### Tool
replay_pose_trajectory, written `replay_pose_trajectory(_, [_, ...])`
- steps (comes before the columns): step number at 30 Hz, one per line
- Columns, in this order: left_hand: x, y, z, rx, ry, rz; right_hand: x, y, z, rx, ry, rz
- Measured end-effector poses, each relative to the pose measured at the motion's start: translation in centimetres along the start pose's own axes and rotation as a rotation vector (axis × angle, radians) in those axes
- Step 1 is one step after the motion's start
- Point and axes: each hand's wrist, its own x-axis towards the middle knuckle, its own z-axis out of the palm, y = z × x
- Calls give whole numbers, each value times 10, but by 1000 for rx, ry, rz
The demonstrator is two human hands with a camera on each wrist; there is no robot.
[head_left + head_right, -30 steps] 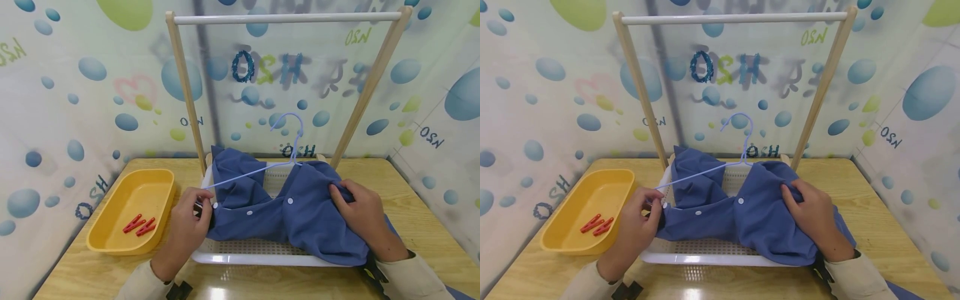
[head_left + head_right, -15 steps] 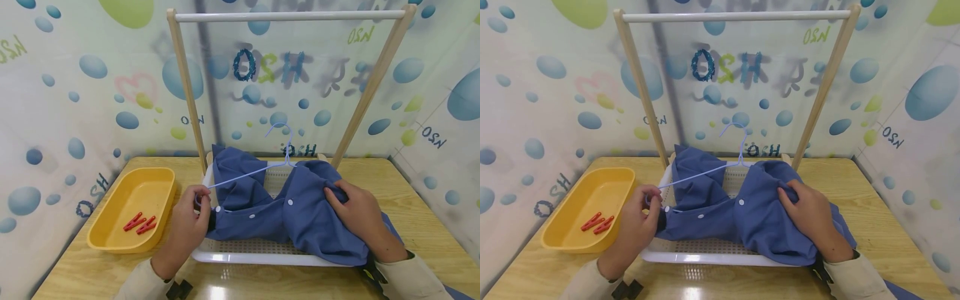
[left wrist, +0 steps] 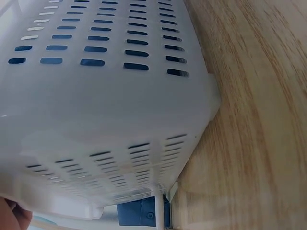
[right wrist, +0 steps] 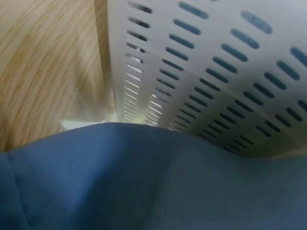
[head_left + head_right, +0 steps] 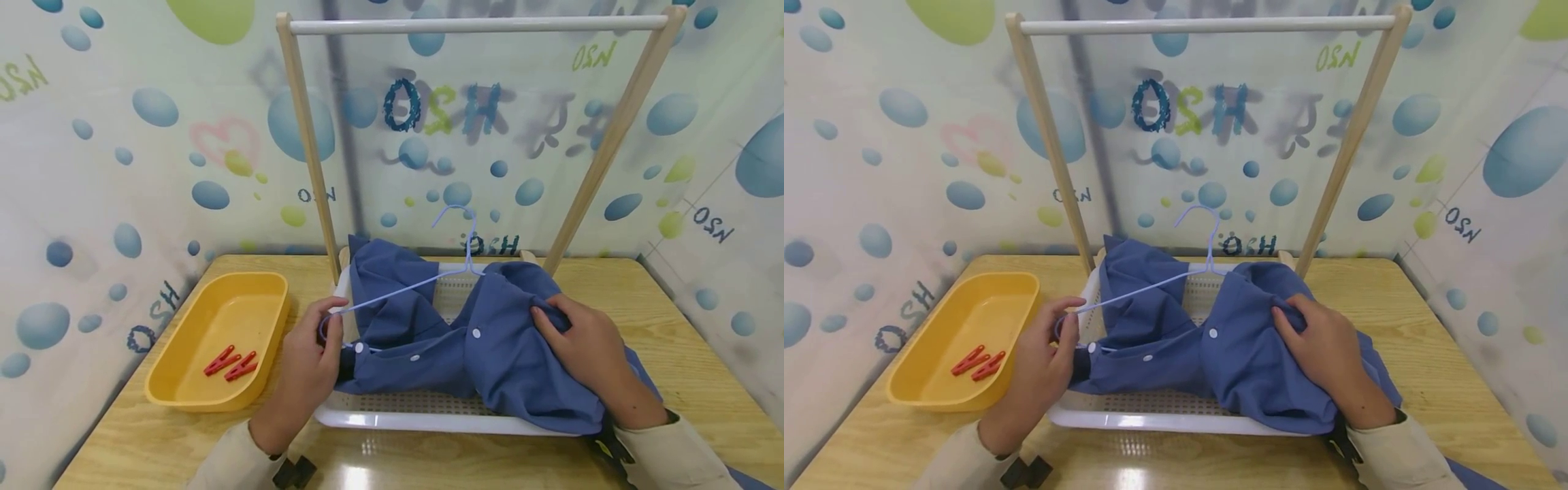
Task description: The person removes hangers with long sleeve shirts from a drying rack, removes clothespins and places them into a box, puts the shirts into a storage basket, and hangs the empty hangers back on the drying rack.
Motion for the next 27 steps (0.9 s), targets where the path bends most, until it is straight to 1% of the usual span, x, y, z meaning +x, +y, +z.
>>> replay_pose_trajectory(4, [0, 0, 1, 23, 1, -13, -1, 1, 1, -2, -7, 2])
replay_pose_trajectory(8, [0, -1, 1, 28, -25, -58, -1, 1, 1, -3, -10, 8])
replay_pose_trajectory(12, [2, -3, 0, -30, -74, -117, -1, 1, 1, -3, -10, 8])
replay_pose_trajectory(16, [5, -4, -2, -117, -122, -151, -1, 1, 0, -4, -17, 13])
replay_pose_trajectory(20, [9, -4, -7, -177, -172, -184, 0, 1, 0, -4, -25, 19])
replay_pose_trajectory(24, [12, -2, -11, -200, -204, -203, 0, 1, 0, -2, -29, 21])
replay_pose_trajectory(27, [13, -2, -12, -211, -207, -203, -1, 2, 0, 1, -30, 22])
